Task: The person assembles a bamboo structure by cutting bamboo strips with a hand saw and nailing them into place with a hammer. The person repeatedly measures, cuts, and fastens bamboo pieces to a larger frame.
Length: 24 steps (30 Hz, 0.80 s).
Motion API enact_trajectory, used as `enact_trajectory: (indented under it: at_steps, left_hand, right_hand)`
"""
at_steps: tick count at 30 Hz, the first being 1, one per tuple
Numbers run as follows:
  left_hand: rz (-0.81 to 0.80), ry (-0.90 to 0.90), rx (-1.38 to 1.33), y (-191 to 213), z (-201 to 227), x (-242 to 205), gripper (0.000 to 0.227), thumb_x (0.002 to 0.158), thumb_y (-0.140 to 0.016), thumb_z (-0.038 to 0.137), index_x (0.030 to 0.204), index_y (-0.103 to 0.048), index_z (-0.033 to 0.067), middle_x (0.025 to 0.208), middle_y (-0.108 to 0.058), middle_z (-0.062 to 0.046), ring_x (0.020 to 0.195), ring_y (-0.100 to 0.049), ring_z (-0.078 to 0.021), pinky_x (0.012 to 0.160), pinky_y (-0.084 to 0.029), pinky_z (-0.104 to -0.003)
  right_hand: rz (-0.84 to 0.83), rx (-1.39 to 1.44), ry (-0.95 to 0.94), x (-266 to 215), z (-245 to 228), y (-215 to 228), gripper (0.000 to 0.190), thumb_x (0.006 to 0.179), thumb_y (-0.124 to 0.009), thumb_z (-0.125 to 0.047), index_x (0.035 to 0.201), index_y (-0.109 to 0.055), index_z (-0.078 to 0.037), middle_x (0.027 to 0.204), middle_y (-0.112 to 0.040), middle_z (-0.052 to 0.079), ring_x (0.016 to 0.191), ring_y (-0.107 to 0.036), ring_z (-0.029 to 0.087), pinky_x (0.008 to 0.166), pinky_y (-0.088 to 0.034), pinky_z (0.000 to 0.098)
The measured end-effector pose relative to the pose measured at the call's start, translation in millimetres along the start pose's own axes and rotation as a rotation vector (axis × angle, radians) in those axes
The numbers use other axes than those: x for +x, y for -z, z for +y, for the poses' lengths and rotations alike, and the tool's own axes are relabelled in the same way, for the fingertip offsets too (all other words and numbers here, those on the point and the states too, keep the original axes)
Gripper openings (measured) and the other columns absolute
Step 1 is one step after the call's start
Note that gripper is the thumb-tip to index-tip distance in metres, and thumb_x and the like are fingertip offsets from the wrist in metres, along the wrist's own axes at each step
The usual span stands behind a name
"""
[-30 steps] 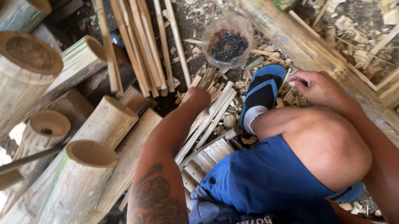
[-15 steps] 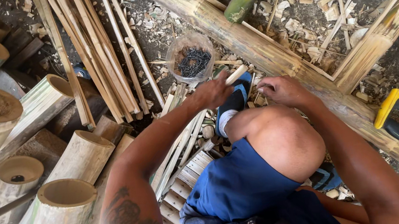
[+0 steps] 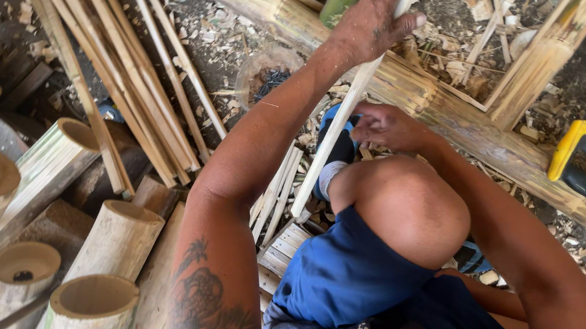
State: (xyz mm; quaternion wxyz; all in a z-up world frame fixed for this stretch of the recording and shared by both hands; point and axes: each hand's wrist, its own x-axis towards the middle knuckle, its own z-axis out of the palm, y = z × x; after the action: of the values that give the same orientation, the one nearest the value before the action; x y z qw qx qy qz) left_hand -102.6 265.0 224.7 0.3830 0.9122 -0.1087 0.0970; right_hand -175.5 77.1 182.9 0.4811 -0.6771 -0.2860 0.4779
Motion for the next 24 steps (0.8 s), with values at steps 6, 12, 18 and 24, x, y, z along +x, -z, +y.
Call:
enact_trajectory:
  at_steps: [6,12,18,24]
  left_hand:
    - [-0.17,0.191,-0.166,-6.0,8.3,16.7,0.07,0.097,-0.06,0.056,0.15,-0.045,0.0124,0.096,-0.074,-0.022,0.08,-0.072,-0.0325,0.075,-0.06,-0.048]
    - [-0.23,0.018,-0.331,-22.1,-9.8,-33.9,0.04,0.105,-0.064,0.03,0.135,-0.06,0.0041,0.121,-0.068,-0.021,0.107,-0.072,-0.028,0.092,-0.063,-0.042]
    - [-0.194,-0.08,-0.25,-87.8,-44.5,5.3,0.059,0.097,-0.067,0.01,0.151,-0.045,0.0001,0.123,-0.067,-0.024,0.108,-0.069,-0.036,0.091,-0.059,-0.045]
    - [0.042,0.02,-0.241,-150.5,-125.5,137.0,0.048,0.108,-0.055,0.011,0.154,-0.042,0.0022,0.106,-0.072,-0.022,0.081,-0.077,-0.0251,0.064,-0.063,-0.034]
  right_hand:
    - [0.204,-0.028,0.118,10.6,9.1,-2.3,0.024,0.102,-0.068,-0.021,0.117,-0.069,-0.002,0.091,-0.072,0.004,0.08,-0.067,0.011,0.071,-0.056,0.0284]
    - [0.589,0.161,0.176,16.8,42.2,47.3,0.03,0.104,-0.065,-0.026,0.117,-0.068,0.0,0.084,-0.069,0.004,0.069,-0.061,0.011,0.06,-0.051,0.0276]
    - [0.901,0.18,0.113,40.3,54.5,120.3,0.031,0.107,-0.064,-0.029,0.114,-0.068,0.0,0.086,-0.072,0.006,0.07,-0.068,0.012,0.059,-0.055,0.0273]
    - [0.857,0.23,0.211,101.7,78.0,186.5,0.033,0.105,-0.058,-0.027,0.132,-0.063,-0.008,0.111,-0.072,0.002,0.083,-0.07,0.008,0.066,-0.059,0.0272]
